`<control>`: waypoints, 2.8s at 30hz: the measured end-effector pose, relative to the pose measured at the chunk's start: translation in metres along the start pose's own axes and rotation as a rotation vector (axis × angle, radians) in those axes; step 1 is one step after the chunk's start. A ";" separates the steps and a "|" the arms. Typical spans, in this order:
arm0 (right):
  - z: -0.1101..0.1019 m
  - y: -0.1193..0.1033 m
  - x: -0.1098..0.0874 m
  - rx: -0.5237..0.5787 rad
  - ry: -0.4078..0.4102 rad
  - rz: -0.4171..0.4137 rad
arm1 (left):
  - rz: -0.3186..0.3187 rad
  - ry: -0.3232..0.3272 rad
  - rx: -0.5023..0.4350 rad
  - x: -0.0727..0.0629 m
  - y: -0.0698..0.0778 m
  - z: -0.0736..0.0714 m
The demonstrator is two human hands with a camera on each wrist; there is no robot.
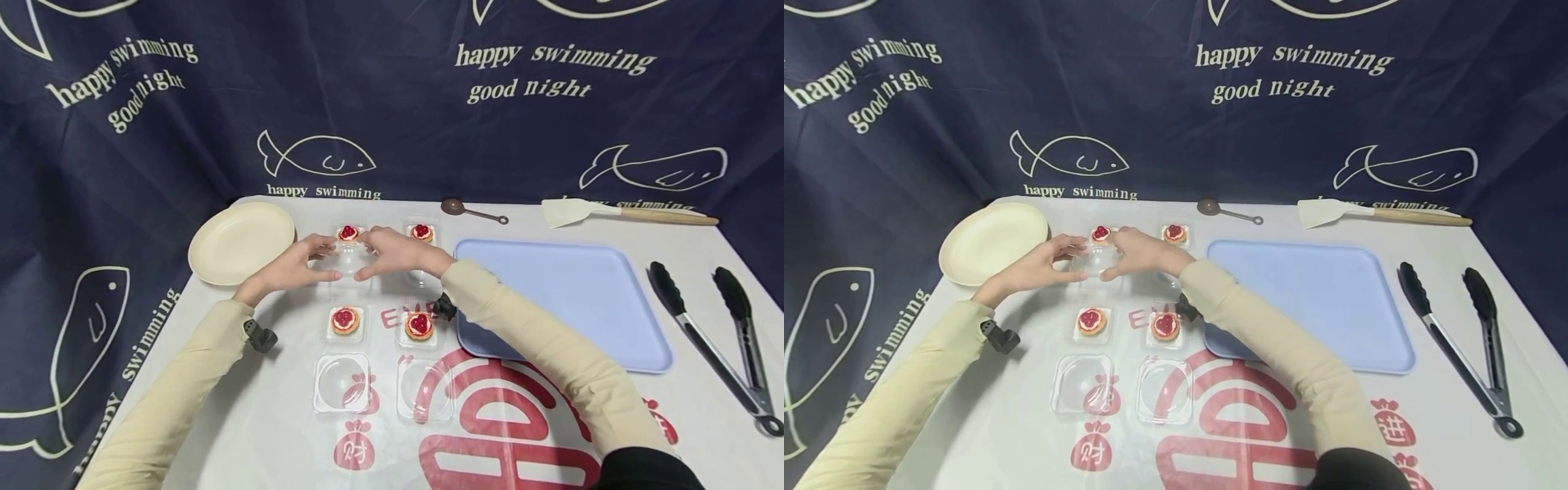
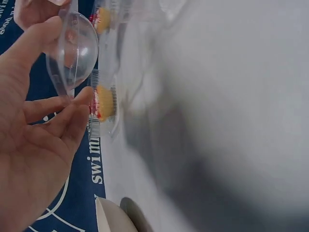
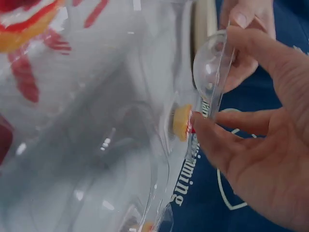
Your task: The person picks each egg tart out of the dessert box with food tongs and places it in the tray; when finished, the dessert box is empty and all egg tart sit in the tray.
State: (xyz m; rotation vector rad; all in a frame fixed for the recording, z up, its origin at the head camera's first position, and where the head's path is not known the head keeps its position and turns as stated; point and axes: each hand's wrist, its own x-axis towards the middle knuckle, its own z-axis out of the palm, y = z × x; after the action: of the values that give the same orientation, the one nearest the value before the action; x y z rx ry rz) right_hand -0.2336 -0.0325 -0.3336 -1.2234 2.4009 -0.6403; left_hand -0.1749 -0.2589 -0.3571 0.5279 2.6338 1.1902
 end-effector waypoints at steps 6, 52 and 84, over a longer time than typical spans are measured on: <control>0.005 -0.007 0.002 -0.066 -0.003 0.051 | 0.000 0.007 0.090 0.000 -0.001 0.000; -0.023 -0.002 -0.062 0.028 0.192 0.113 | 0.056 0.089 0.060 -0.025 0.053 0.043; -0.041 0.101 -0.314 0.043 0.579 0.571 | 0.065 -0.160 0.208 -0.016 0.090 0.117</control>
State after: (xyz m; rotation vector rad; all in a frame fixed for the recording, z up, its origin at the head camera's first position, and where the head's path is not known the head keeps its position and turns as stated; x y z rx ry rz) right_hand -0.1467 0.2875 -0.3180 -0.2961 2.9806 -0.9326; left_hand -0.1007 -0.1308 -0.3654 0.7191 2.6332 0.8542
